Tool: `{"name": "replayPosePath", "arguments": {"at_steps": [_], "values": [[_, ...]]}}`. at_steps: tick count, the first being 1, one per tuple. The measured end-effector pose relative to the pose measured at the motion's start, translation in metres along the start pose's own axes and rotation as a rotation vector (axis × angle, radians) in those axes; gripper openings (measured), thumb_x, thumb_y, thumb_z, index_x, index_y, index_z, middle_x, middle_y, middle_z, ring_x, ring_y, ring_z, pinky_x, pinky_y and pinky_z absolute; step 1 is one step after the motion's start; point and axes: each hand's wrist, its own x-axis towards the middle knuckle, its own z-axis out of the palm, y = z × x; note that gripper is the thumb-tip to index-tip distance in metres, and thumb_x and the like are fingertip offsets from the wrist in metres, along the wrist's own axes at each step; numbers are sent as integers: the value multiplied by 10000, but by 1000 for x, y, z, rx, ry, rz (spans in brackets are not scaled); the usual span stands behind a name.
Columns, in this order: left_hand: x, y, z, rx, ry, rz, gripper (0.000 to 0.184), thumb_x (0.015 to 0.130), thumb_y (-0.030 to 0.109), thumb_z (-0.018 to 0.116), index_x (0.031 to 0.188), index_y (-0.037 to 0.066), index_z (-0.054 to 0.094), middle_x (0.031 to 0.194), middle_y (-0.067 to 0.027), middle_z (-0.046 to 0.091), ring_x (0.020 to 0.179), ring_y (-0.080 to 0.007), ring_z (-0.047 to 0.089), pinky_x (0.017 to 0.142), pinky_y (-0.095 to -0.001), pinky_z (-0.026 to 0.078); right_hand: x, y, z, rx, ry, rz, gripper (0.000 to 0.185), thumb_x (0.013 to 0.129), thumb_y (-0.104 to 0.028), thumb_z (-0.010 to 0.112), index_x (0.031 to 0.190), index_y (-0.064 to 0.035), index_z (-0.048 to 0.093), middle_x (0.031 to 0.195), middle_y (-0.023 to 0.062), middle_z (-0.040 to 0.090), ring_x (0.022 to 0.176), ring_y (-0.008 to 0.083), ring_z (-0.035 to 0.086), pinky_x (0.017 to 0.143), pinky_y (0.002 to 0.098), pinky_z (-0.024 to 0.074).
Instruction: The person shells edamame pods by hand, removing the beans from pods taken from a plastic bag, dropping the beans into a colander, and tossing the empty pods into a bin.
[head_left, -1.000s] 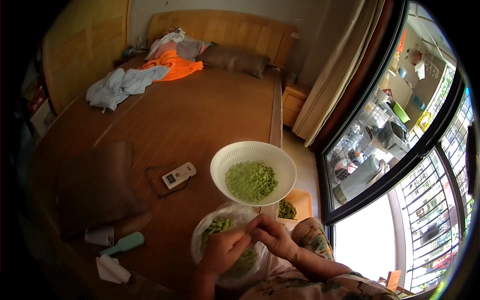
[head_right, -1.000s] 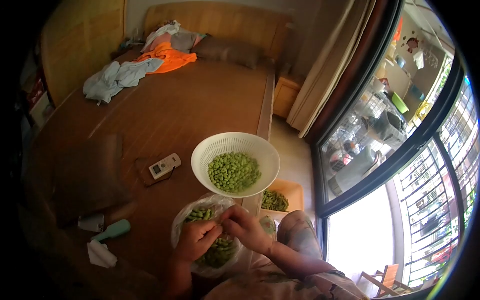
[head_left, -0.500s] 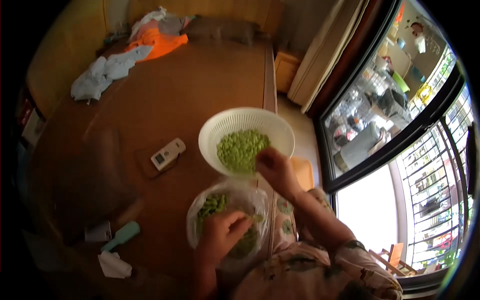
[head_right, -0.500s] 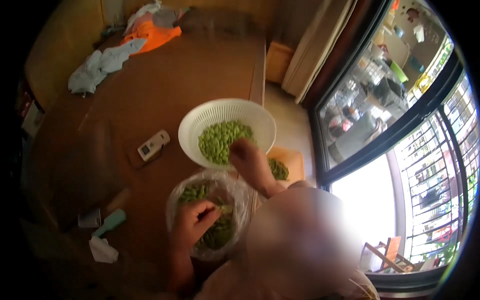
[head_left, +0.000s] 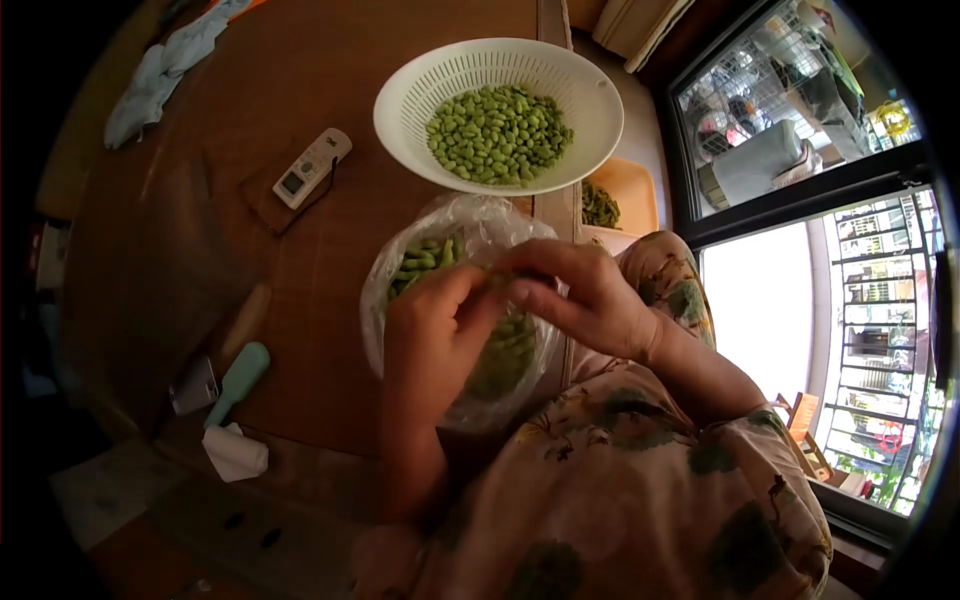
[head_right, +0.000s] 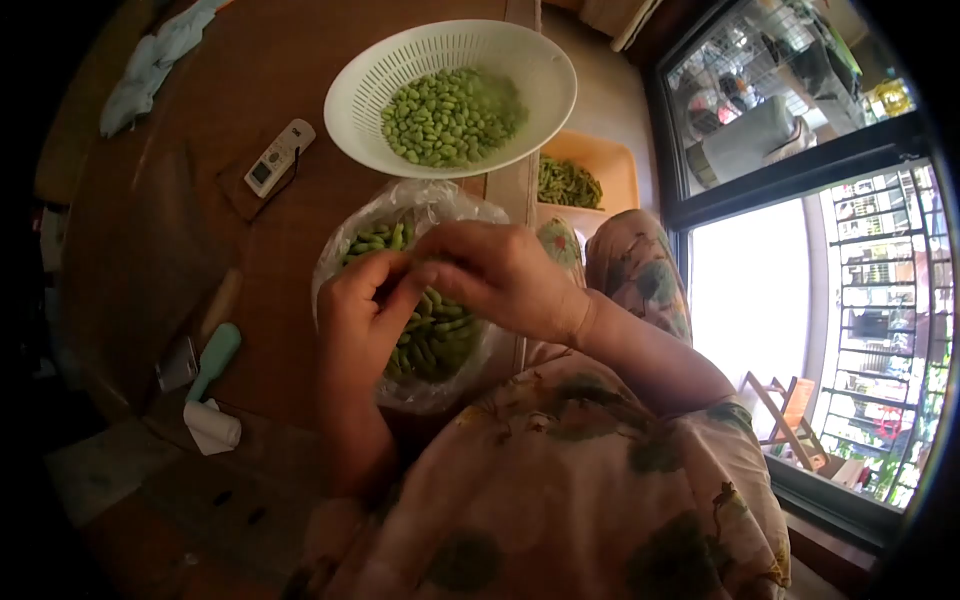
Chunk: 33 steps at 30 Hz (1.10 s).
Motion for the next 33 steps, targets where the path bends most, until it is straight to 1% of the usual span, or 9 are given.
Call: {"name": "replayPosePath", "arguments": {"at_steps": [6,13,15,18,21,25,29,32,33], "values": [[-1,-4,8,35,-56,44,143,800,53,694,923,13,635,788,-132,634,668,-268,615,611,-334,481,-18,13,9,40,121,25,186,910,-39,619,1090,7,637,928,54,642,768,98,597,685,243,499],[-2,-9,3,-80,64,-111,178,858,65,680,1026,6,667,840,-90,670,700,-131,614,621,-254,485,-32,50,-35,69,415,170,172,898,-41,612,1057,8,656,924,99,653,752,125,620,671,257,516],[0,-5,-2,-59,75,-92,171,875,61,664,1033,-3,665,858,-89,677,711,-118,610,626,-246,482,-29,72,-62,-138,515,193,222,925,-23,570,1130,33,634,904,55,641,737,97,607,661,242,506],[0,-7,-4,-81,60,-75,157,895,55,640,1036,-10,662,871,-87,682,715,-108,604,629,-240,478,-24,117,-101,-234,653,277,274,906,7,567,1176,36,609,1001,112,623,822,171,672,717,257,517],[0,0,-5,-60,57,-74,151,905,48,621,1035,-18,660,868,-71,671,730,-98,589,652,-231,469,-24,149,-120,-605,692,203,343,886,31,563,1229,23,578,1084,126,594,908,192,675,763,277,521],[1,-4,-5,-89,69,-84,148,919,56,601,1030,-18,665,832,-30,638,750,-79,561,688,-214,450,-26,133,-103,-392,629,225,312,879,36,558,1190,29,582,1080,117,610,945,197,670,783,281,516],[1,-4,-10,-37,99,-111,146,922,66,602,1024,-14,670,789,-14,613,719,-67,538,657,-206,433,-22,80,-50,-18,358,330,205,889,4,587,1086,32,634,882,58,664,779,116,630,722,249,514],[0,-9,-8,-89,160,-64,144,922,74,610,1024,-1,678,760,-4,599,693,-59,521,623,-204,413,-21,61,-17,-112,171,192,167,909,-23,590,1060,6,655,859,47,652,722,88,597,652,246,504],[0,-9,-8,-96,173,-54,144,922,76,612,1025,1,680,756,-3,596,689,-58,519,616,-205,409,-18,64,-5,-216,163,35,142,893,-52,614,1018,-3,658,828,70,647,689,139,619,623,271,501]]}}
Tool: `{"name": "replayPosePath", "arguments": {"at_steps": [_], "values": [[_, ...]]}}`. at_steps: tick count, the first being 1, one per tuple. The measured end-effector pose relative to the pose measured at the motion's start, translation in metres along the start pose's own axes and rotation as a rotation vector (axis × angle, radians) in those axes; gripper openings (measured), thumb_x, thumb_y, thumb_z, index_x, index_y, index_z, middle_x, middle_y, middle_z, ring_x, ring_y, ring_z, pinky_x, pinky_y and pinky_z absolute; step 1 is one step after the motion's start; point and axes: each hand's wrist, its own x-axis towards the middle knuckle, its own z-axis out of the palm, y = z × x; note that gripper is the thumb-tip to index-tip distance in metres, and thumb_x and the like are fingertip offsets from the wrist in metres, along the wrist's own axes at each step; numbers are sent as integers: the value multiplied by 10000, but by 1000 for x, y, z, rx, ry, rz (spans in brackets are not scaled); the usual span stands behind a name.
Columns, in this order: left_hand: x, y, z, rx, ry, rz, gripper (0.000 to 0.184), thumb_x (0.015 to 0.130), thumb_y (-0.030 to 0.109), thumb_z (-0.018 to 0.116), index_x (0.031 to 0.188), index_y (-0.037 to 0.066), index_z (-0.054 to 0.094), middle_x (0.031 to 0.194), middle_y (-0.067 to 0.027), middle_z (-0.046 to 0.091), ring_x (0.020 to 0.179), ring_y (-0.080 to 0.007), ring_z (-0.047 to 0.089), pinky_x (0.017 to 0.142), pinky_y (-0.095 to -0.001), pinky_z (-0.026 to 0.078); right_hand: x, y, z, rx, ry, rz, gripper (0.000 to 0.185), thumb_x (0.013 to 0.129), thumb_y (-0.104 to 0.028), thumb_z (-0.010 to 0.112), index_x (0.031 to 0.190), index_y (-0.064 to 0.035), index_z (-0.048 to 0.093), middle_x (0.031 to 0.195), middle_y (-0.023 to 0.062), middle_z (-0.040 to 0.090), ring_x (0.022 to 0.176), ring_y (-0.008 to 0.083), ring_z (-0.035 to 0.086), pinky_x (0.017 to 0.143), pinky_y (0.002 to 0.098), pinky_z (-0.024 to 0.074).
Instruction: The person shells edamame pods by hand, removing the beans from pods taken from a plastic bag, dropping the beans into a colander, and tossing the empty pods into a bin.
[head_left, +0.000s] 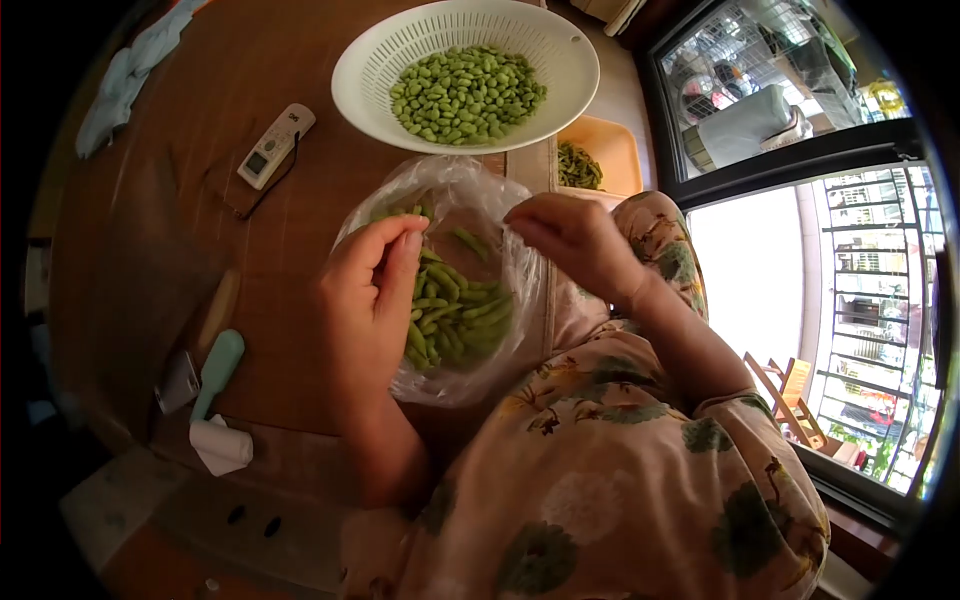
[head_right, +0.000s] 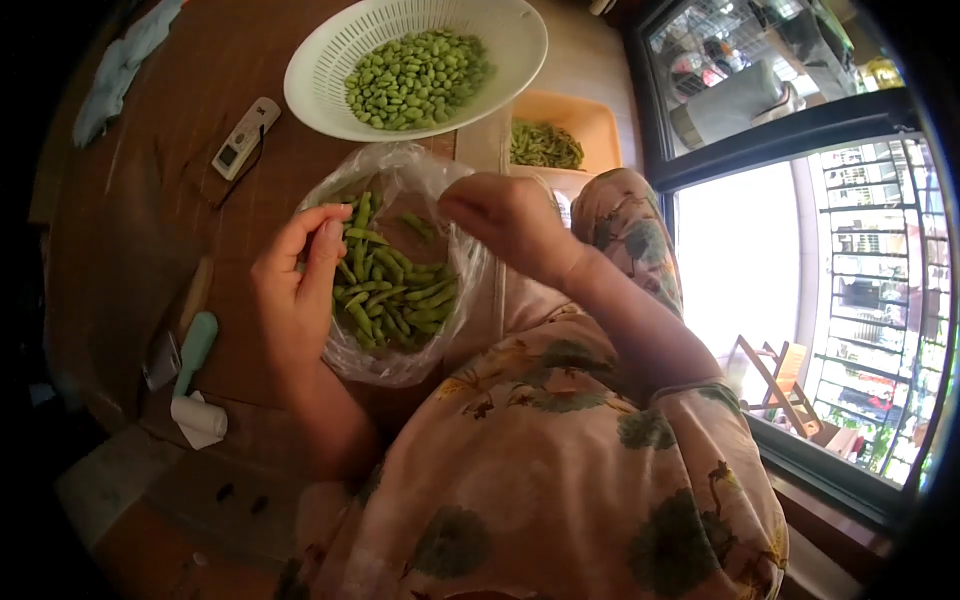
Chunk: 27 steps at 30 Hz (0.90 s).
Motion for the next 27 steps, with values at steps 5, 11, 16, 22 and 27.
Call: {"name": "replayPosePath", "arguments": {"at_steps": [5,11,16,22,27], "values": [[1,4,-2,33,-21,16,133,916,79,621,1002,-8,674,797,-69,651,678,-104,575,620,-239,454,8,-5,39,-450,-31,-43,185,844,-235,659,968,-98,651,816,118,621,729,334,634,635,411,506],[1,4,-4,28,-48,22,131,915,80,618,990,-16,667,817,-114,675,665,-133,606,615,-255,478,15,-13,51,-504,-22,51,246,824,-264,663,1016,-112,640,831,139,623,749,374,620,649,451,500],[1,6,-4,32,-59,-11,143,920,84,613,1008,-14,669,818,-89,667,692,-116,596,633,-247,470,11,1,48,-191,71,29,209,835,-189,677,1006,-72,650,792,97,650,683,284,628,640,369,502],[1,2,3,8,-89,7,177,912,108,630,1030,-20,657,875,-115,676,727,-151,626,643,-271,491,13,-37,15,749,-137,383,97,928,-93,615,969,-6,631,767,-25,587,679,26,518,566,184,408],[0,8,8,-39,-161,50,187,912,99,626,1032,-43,645,910,-133,670,769,-200,630,672,-290,487,11,-51,19,853,-117,306,148,955,-159,601,975,-15,628,745,-25,572,649,33,500,556,184,393]]}}
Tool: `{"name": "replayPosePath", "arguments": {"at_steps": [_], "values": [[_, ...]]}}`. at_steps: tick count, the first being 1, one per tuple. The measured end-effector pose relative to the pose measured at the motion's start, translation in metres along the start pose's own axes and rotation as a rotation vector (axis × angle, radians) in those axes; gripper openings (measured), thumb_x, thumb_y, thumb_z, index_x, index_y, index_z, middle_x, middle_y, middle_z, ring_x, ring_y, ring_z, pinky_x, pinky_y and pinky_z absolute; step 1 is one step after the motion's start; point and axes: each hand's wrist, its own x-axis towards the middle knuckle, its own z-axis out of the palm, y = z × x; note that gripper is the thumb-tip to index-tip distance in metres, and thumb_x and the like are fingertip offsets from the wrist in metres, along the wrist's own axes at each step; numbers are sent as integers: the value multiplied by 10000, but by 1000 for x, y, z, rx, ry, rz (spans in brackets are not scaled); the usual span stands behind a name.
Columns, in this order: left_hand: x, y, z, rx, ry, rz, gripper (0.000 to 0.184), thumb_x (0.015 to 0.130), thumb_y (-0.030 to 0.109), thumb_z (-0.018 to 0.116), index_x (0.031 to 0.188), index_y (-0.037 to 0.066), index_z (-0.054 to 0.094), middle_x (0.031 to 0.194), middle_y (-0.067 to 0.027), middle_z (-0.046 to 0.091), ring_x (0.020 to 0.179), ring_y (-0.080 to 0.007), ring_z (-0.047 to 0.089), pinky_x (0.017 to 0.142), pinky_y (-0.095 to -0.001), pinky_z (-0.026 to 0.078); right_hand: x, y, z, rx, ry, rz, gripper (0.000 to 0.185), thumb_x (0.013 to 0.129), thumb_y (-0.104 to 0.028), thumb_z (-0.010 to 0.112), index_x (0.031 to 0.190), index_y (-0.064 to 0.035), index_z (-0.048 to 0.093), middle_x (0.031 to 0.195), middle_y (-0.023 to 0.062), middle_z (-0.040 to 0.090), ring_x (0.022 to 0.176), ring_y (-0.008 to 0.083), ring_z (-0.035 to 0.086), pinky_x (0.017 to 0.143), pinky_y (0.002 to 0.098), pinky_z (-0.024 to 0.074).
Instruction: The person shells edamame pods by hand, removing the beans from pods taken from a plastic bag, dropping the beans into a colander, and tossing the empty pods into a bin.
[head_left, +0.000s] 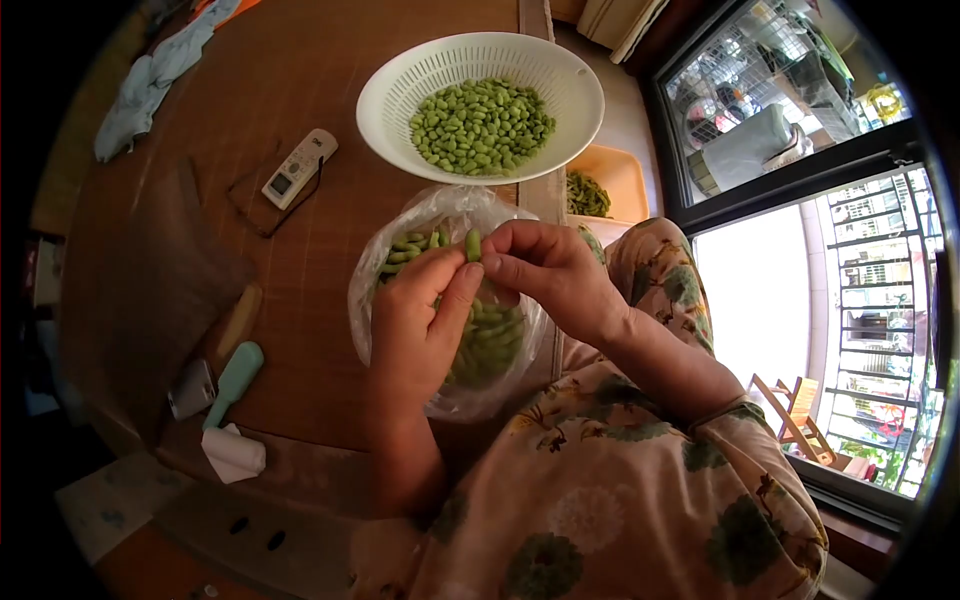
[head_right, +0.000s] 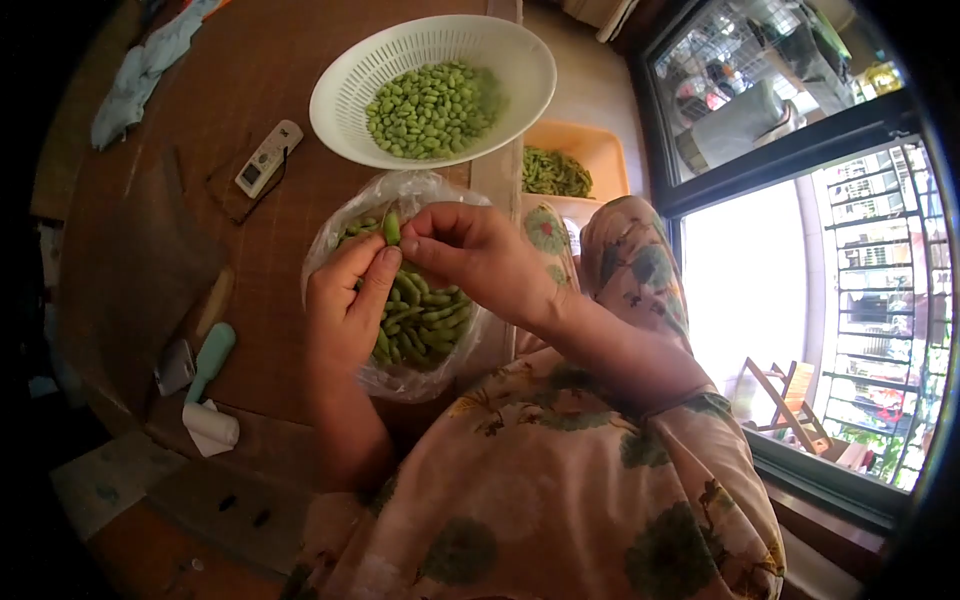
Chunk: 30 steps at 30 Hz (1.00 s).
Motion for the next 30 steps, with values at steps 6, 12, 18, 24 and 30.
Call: {"name": "replayPosePath", "arguments": {"at_steps": [6,12,18,24,30], "values": [[-3,-9,2,-112,79,-7,159,911,72,616,1012,-46,646,832,-142,665,701,-172,608,630,-288,472,-5,-16,7,-248,62,-10,163,967,-151,577,1015,-1,615,776,-10,604,679,38,530,576,191,435],[-6,-10,3,-111,59,-18,140,897,48,619,996,-46,644,809,-130,655,686,-161,600,620,-284,465,-6,-18,8,-39,104,-86,168,947,-43,571,1098,3,629,936,1,630,802,37,552,678,190,461],[-3,-1,0,-103,2,-29,134,891,47,630,993,-40,635,810,-116,644,692,-159,593,627,-280,463,-6,-14,3,-194,58,-156,177,936,7,560,1096,-12,634,932,-18,626,807,23,533,692,179,449],[-4,-7,0,-141,-2,-35,174,913,64,627,1047,-46,635,837,-66,640,738,-114,581,673,-246,464,-6,-15,10,-68,120,-159,126,926,0,581,1037,6,640,924,-8,628,812,28,544,681,172,448],[-2,-3,-1,-15,39,69,157,860,42,674,995,-33,648,815,-116,624,699,-195,602,629,-288,466,-5,-14,8,-132,128,-132,121,907,-39,629,1012,20,639,847,-16,625,762,23,562,636,168,458]]}}
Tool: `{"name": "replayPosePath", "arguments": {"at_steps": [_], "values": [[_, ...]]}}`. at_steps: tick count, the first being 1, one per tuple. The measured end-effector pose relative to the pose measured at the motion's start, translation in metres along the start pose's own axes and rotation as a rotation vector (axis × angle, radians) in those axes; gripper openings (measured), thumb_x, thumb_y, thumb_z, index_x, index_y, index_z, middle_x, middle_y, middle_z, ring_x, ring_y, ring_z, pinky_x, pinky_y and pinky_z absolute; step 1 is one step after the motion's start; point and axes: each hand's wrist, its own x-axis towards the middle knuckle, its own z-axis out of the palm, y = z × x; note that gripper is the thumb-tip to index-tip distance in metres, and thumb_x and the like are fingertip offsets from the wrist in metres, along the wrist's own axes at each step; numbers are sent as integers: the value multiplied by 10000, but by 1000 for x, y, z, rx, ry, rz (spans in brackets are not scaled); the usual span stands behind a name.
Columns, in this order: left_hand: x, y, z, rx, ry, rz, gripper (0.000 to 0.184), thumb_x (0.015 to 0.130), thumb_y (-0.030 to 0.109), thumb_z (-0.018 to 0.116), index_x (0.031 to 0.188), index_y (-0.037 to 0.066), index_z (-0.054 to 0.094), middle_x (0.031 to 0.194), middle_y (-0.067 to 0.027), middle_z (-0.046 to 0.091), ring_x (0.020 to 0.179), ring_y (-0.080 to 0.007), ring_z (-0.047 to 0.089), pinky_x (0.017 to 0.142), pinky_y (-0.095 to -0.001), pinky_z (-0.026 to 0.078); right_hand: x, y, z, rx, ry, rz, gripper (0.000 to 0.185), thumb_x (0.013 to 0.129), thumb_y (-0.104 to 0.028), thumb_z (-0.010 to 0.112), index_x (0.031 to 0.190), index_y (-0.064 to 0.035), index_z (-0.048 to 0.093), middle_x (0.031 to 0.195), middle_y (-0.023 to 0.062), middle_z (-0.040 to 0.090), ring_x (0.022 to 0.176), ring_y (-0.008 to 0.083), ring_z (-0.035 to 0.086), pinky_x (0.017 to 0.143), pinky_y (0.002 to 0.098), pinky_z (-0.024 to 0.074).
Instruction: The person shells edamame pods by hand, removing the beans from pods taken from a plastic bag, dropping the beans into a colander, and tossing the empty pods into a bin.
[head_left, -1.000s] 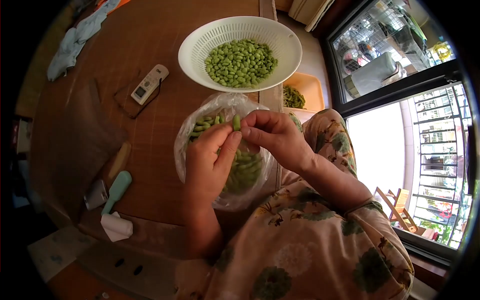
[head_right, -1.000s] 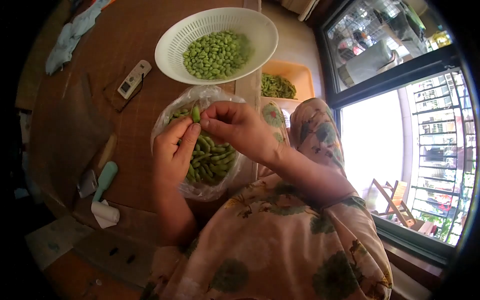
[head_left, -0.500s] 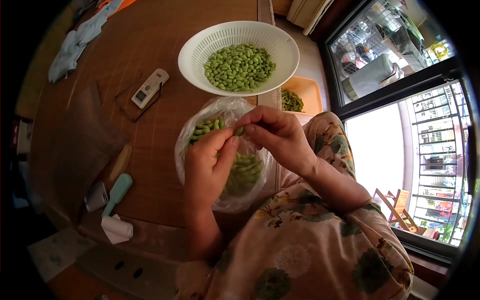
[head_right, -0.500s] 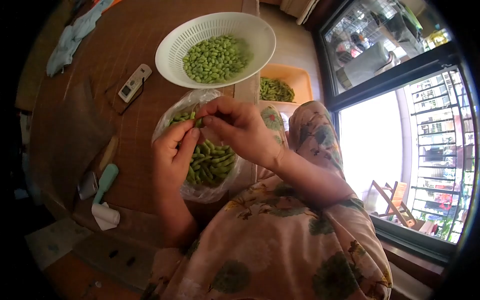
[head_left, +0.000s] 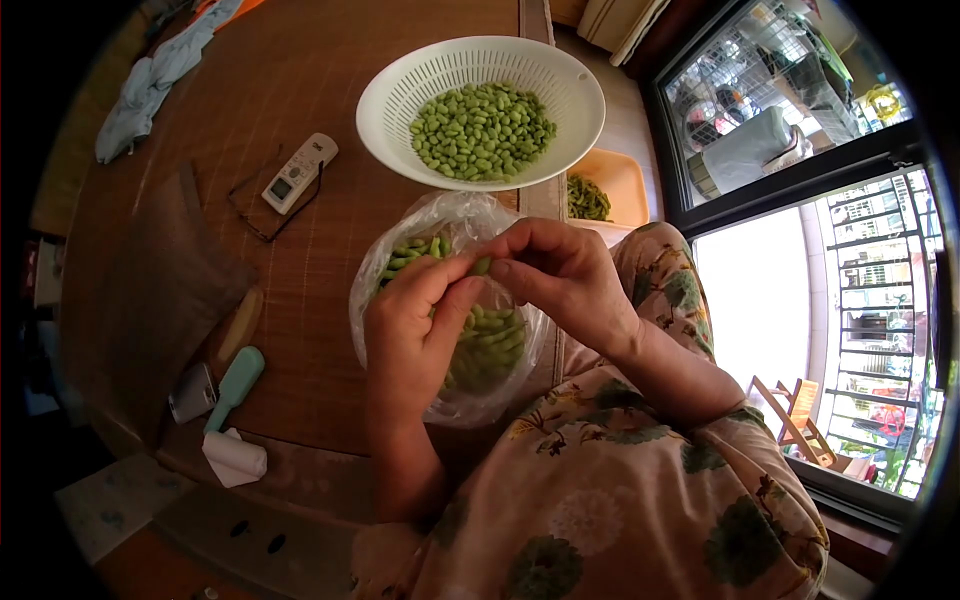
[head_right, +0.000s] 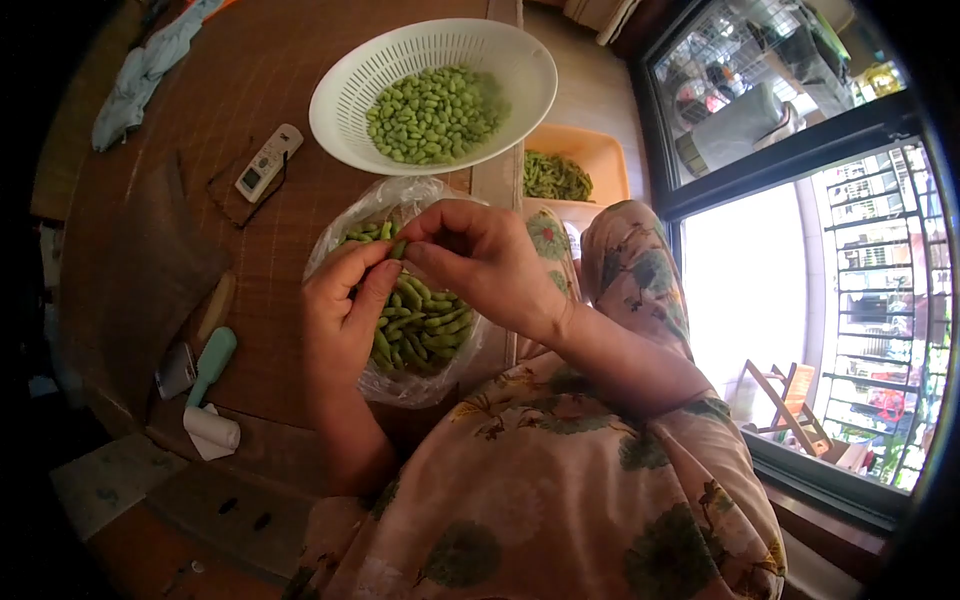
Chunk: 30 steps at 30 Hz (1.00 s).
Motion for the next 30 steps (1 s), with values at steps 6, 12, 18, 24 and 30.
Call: {"name": "replayPosePath", "arguments": {"at_steps": [6,12,18,24,30], "values": [[1,0,-2,81,-13,39,162,856,42,667,1000,-27,642,801,-124,599,685,-239,592,619,-310,463,2,5,-3,36,-19,53,125,886,-40,648,998,15,640,822,-16,624,726,15,557,603,169,454],[2,-1,8,368,-22,152,155,867,47,606,1019,18,601,885,-139,601,829,-341,582,721,-424,460,5,4,1,101,43,103,81,856,-19,608,928,16,621,780,-11,607,670,31,539,572,183,434],[2,-3,12,436,-29,136,142,853,41,602,992,26,577,904,-143,605,857,-361,575,731,-450,454,5,3,8,128,107,91,79,833,24,565,902,-5,591,797,17,624,623,54,522,557,204,431],[2,0,9,451,-40,140,151,855,31,589,1006,27,585,907,-143,609,850,-363,574,723,-452,455,6,7,10,54,109,63,99,832,21,561,915,1,611,809,6,628,623,43,500,560,203,426],[1,4,6,139,-49,-28,164,917,60,547,1054,-15,597,900,-159,632,817,-328,612,720,-381,475,5,7,11,128,104,76,106,829,-14,578,914,10,636,829,-3,624,730,38,540,632,184,436]]}}
